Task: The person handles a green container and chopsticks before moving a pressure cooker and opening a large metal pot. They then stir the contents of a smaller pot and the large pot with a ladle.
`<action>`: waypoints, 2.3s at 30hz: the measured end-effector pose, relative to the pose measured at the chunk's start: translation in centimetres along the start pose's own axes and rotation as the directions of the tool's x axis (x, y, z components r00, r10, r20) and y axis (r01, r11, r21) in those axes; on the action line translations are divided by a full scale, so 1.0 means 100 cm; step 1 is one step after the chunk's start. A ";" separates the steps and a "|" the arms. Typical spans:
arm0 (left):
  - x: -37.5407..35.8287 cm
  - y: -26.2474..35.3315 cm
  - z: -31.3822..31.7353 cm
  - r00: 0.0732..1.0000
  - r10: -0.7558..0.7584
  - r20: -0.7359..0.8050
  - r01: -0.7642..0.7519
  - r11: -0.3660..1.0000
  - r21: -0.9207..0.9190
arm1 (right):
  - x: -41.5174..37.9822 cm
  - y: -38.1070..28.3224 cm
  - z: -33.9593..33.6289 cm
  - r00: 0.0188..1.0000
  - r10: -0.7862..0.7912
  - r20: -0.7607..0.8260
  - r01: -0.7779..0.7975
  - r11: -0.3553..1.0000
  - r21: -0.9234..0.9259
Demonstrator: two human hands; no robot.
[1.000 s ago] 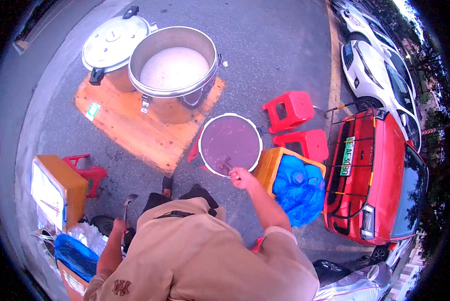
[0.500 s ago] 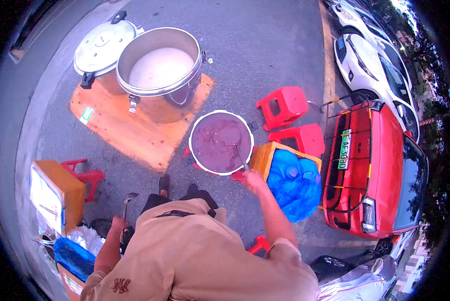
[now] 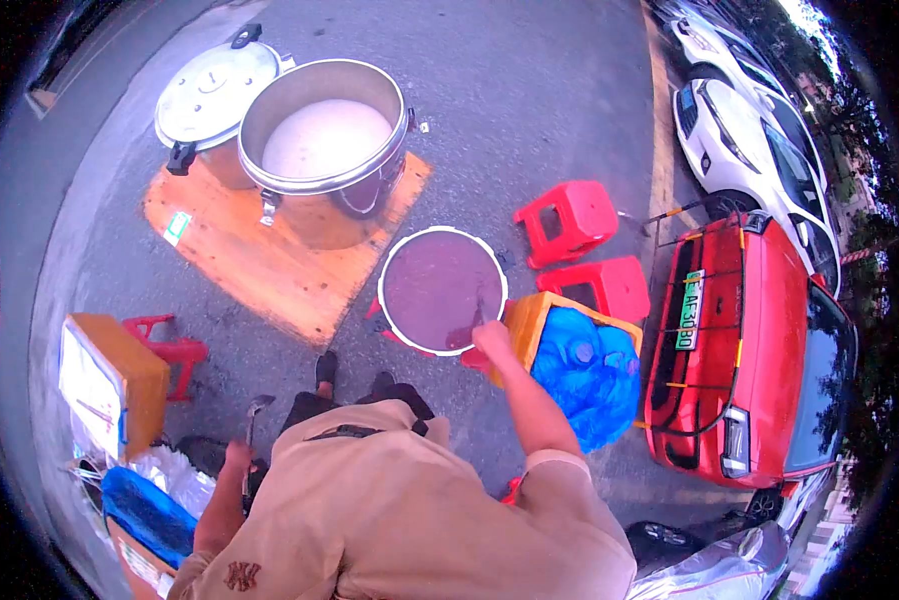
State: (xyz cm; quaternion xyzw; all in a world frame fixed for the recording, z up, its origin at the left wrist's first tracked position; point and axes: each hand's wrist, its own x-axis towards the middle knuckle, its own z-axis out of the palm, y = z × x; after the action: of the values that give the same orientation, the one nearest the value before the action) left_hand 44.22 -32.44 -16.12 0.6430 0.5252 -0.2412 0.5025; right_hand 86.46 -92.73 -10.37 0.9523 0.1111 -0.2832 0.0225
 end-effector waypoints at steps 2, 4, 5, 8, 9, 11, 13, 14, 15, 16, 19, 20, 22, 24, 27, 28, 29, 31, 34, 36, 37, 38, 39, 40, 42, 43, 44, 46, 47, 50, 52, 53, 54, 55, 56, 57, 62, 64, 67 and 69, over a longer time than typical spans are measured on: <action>-0.011 -0.003 0.003 0.999 -0.037 -0.020 0.036 0.998 -0.042 | 0.019 -0.011 0.000 0.999 -0.048 0.006 0.048 0.993 -0.107; -0.020 -0.008 0.004 0.997 -0.065 -0.035 0.062 0.995 -0.082 | 0.043 -0.016 0.002 0.997 -0.073 0.033 0.077 0.987 -0.142; -0.025 -0.012 0.004 0.996 -0.081 -0.043 0.076 0.991 -0.106 | 0.054 -0.020 0.002 0.994 -0.091 0.060 0.100 0.979 -0.175; -0.035 -0.028 0.004 0.991 -0.117 -0.067 0.105 0.981 -0.165 | 0.084 -0.027 0.004 0.985 -0.081 0.149 0.099 0.988 -0.119; -0.038 -0.037 0.004 0.989 -0.128 -0.067 0.113 0.975 -0.191 | 0.094 -0.031 0.003 0.984 -0.092 0.154 0.112 0.986 -0.124; -0.032 -0.061 -0.005 0.987 -0.160 0.033 0.163 0.945 -0.283 | 0.108 -0.036 0.005 0.981 -0.104 0.166 0.131 0.979 -0.159; -0.034 -0.076 -0.004 0.981 -0.163 0.102 0.189 0.916 -0.353 | 0.089 -0.058 -0.031 0.988 -0.055 0.147 0.069 0.993 -0.092; -0.044 -0.073 0.002 0.985 -0.170 0.032 0.172 0.936 -0.308 | 0.082 -0.068 -0.046 0.992 0.004 0.128 -0.001 1.000 -0.018; -0.052 -0.070 0.009 0.984 -0.178 -0.024 0.166 0.951 -0.262 | 0.086 -0.070 -0.046 0.991 -0.001 0.131 0.003 1.000 -0.022; -0.060 -0.068 0.014 0.980 -0.192 -0.058 0.173 0.956 -0.235 | 0.088 -0.072 -0.046 0.987 -0.027 0.158 0.031 0.999 -0.027; -0.074 -0.065 0.020 0.966 -0.226 -0.127 0.207 0.967 -0.149 | 0.091 -0.079 -0.050 0.974 -0.087 0.210 0.106 0.991 -0.077; -0.075 -0.064 0.021 0.963 -0.227 -0.148 0.212 0.971 -0.107 | 0.091 -0.081 -0.051 0.965 -0.118 0.234 0.149 0.982 -0.118; -0.057 -0.094 0.014 0.994 -0.072 -0.081 0.075 0.997 0.037 | 0.097 -0.081 -0.035 0.958 -0.161 0.237 0.202 0.967 -0.159; -0.019 -0.154 -0.001 0.960 0.264 0.088 -0.276 0.945 0.174 | 0.088 -0.087 -0.034 0.950 -0.200 0.240 0.249 0.949 -0.195; -0.050 -0.086 0.007 0.988 -0.139 -0.063 0.128 0.979 -0.156 | 0.062 -0.097 -0.042 0.936 -0.188 0.299 0.248 0.952 -0.179; -0.051 -0.071 0.006 0.989 -0.135 -0.057 0.125 0.980 -0.152 | 0.064 -0.096 -0.033 0.909 -0.254 0.330 0.326 0.927 -0.184; -0.046 -0.064 0.005 0.981 -0.178 -0.074 0.169 0.979 -0.114 | 0.062 -0.096 -0.029 0.877 -0.317 0.361 0.400 0.897 -0.186; -0.035 -0.059 0.000 0.973 -0.213 -0.089 0.207 0.976 -0.072 | 0.061 -0.095 -0.022 0.856 -0.326 0.401 0.428 0.882 -0.198; 0.006 -0.081 -0.014 0.993 -0.097 0.060 0.103 0.989 -0.103 | 0.042 -0.084 -0.023 0.836 -0.431 0.339 0.482 0.873 -0.078; -0.004 -0.061 -0.020 0.999 0.005 0.035 0.000 0.988 -0.157 | 0.020 -0.069 -0.027 0.836 -0.502 0.222 0.505 0.862 0.050; -0.003 -0.054 -0.024 0.999 0.009 0.042 -0.003 0.988 -0.156 | 0.010 -0.063 -0.034 0.894 -0.291 0.340 0.207 0.942 0.263; 0.001 -0.051 -0.027 0.998 -0.024 0.053 0.039 0.953 -0.300 | 0.002 -0.058 -0.041 0.867 -0.097 0.489 -0.132 0.901 0.413; 0.004 -0.049 -0.029 0.996 -0.058 0.072 0.084 0.896 -0.435 | -0.008 -0.050 -0.042 0.868 -0.088 0.488 -0.139 0.902 0.409; 0.009 -0.047 -0.031 0.995 -0.056 0.082 0.086 0.898 -0.432 | -0.021 -0.044 -0.041 0.812 -0.073 0.579 -0.391 0.669 0.632; 0.020 -0.045 -0.037 0.996 -0.086 -0.025 0.083 0.991 -0.102 | -0.044 -0.034 -0.039 0.747 -0.088 0.659 -0.606 0.318 0.729; 0.025 -0.045 -0.043 0.997 -0.082 -0.013 0.080 0.993 -0.091 | -0.054 -0.030 -0.038 0.703 -0.157 0.693 -0.686 0.104 0.720; 0.042 -0.054 -0.051 0.999 0.000 0.054 -0.006 0.993 0.121 | -0.064 -0.029 -0.039 0.669 -0.237 0.704 -0.739 -0.111 0.665; 0.086 -0.076 -0.068 0.966 0.120 0.229 -0.221 0.842 0.492 | -0.085 -0.034 -0.037 0.684 -0.275 0.676 -0.730 -0.252 0.636; 0.102 -0.083 -0.073 0.933 0.150 0.326 -0.333 0.701 0.631 | -0.094 -0.035 -0.038 0.696 -0.319 0.643 -0.716 -0.373 0.590; 0.118 -0.076 -0.081 0.918 0.150 0.368 -0.371 0.655 0.659 | -0.111 -0.045 -0.037 0.754 -0.303 0.583 -0.643 -0.524 0.559; 0.123 -0.063 -0.082 0.956 0.096 0.278 -0.208 0.888 0.411 | -0.121 -0.057 -0.047 0.790 -0.266 0.553 -0.595 -0.554 0.582; 0.127 -0.058 -0.084 0.963 0.062 0.261 -0.136 0.951 0.278 | -0.125 -0.062 -0.051 0.818 -0.239 0.523 -0.553 -0.576 0.602; 0.131 -0.053 -0.085 0.967 0.026 0.252 -0.061 0.989 0.131 | -0.128 -0.067 -0.054 0.820 -0.232 0.523 -0.548 -0.578 0.604; 0.135 -0.048 -0.086 0.967 -0.003 0.256 0.008 1.000 -0.018 | -0.129 -0.071 -0.058 0.834 -0.205 0.512 -0.516 -0.620 0.591; 0.140 -0.045 -0.087 0.962 -0.018 0.273 0.045 0.995 -0.093 | -0.130 -0.073 -0.060 0.846 -0.178 0.502 -0.481 -0.660 0.578; 0.145 -0.042 -0.090 0.958 -0.030 0.284 0.077 0.985 -0.155 | -0.130 -0.077 -0.059 0.847 -0.174 0.503 -0.480 -0.658 0.580; 0.147 -0.026 -0.091 0.958 0.121 0.261 -0.194 0.941 0.275 | -0.134 -0.096 -0.064 0.844 0.281 0.457 -0.400 -0.239 0.885; 0.151 -0.031 -0.091 0.950 0.160 0.270 -0.256 0.891 0.374 | -0.140 -0.101 -0.067 0.849 0.320 0.421 -0.392 -0.154 0.907; 0.157 -0.046 -0.091 0.900 0.341 0.270 -0.425 0.823 0.376 | -0.141 -0.091 -0.042 0.917 0.359 0.174 -0.324 0.414 0.851; 0.101 -0.001 -0.092 0.990 0.019 0.142 -0.024 0.999 0.033 | -0.141 -0.092 -0.037 0.966 0.260 -0.010 -0.209 0.798 0.565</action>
State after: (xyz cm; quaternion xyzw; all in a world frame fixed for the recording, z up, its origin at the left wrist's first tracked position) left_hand 45.47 -19.75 -21.13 0.6384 0.4771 -0.2899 0.5299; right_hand 74.92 -86.20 0.62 0.9347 -0.0944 -0.2567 -0.2270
